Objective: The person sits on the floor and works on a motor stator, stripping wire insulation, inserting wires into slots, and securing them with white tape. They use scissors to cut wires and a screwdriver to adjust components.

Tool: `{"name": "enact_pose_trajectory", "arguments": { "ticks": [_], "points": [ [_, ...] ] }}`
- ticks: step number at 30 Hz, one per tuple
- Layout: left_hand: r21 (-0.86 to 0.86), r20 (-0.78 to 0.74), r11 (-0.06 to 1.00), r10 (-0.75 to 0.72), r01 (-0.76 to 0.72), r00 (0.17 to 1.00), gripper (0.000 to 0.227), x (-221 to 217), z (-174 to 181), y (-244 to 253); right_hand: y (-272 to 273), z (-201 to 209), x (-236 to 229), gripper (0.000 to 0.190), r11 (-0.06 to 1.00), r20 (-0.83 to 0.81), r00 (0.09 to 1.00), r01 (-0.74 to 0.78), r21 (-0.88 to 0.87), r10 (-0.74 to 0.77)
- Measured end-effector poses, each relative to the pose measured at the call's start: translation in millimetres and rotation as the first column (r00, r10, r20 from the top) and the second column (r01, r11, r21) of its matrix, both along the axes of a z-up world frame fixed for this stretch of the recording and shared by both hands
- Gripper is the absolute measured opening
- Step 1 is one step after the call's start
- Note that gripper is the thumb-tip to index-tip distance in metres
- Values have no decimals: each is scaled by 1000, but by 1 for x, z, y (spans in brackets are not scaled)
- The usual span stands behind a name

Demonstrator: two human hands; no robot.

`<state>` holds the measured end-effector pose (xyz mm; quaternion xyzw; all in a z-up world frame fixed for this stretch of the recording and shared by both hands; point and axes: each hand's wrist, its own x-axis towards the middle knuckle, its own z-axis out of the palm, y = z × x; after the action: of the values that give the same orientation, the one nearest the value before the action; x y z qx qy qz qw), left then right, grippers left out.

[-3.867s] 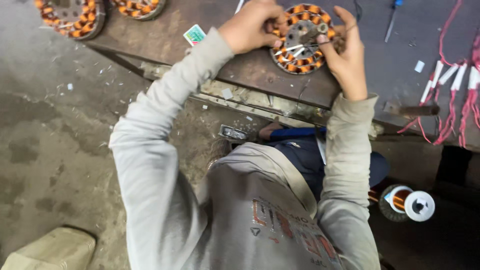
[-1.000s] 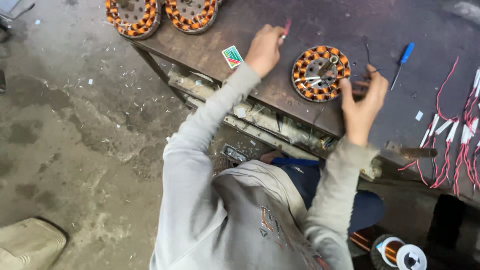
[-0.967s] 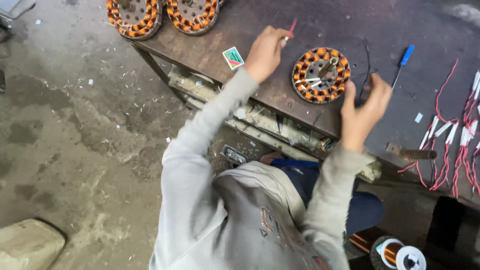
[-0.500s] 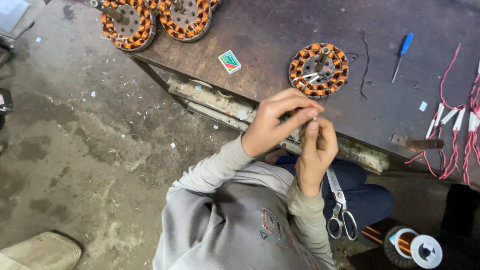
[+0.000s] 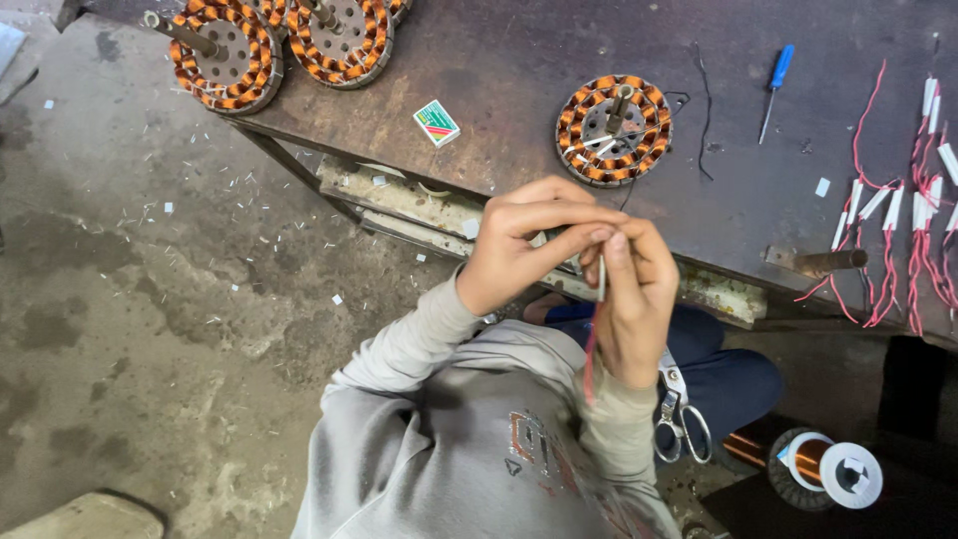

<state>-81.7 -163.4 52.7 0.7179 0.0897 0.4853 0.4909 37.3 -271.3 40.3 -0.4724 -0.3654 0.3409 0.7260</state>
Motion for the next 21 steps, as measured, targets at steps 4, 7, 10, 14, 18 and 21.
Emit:
{"name": "enact_pose_trajectory", "arguments": {
  "ticks": [4,7,10,14,18,21],
  "points": [
    [30,4,997,-71,71,997,17,-2,2,3,-6,-10,1,15,987,-198,970,-128,93,144],
    [-22,-29,994,-112,111,993,17,1,-1,1,-13,-21,10,15,985,-212,964,-139,107,159],
    [-83,-60,988,-137,132,989,17,8,-3,-3,-16,-33,20,17,984,-200,970,-114,136,140],
    [10,-117,993,-118,120,986,15,15,-3,-5,-19,-49,29,23,997,-273,960,-38,74,57],
    [-7,-156,991,-134,135,979,14,19,-1,-3,-22,-53,38,26,990,-252,960,-102,95,123],
    [-19,-181,992,-126,125,975,13,18,-1,-2,-25,-51,42,21,988,-200,969,-129,84,143]
  ]
}}
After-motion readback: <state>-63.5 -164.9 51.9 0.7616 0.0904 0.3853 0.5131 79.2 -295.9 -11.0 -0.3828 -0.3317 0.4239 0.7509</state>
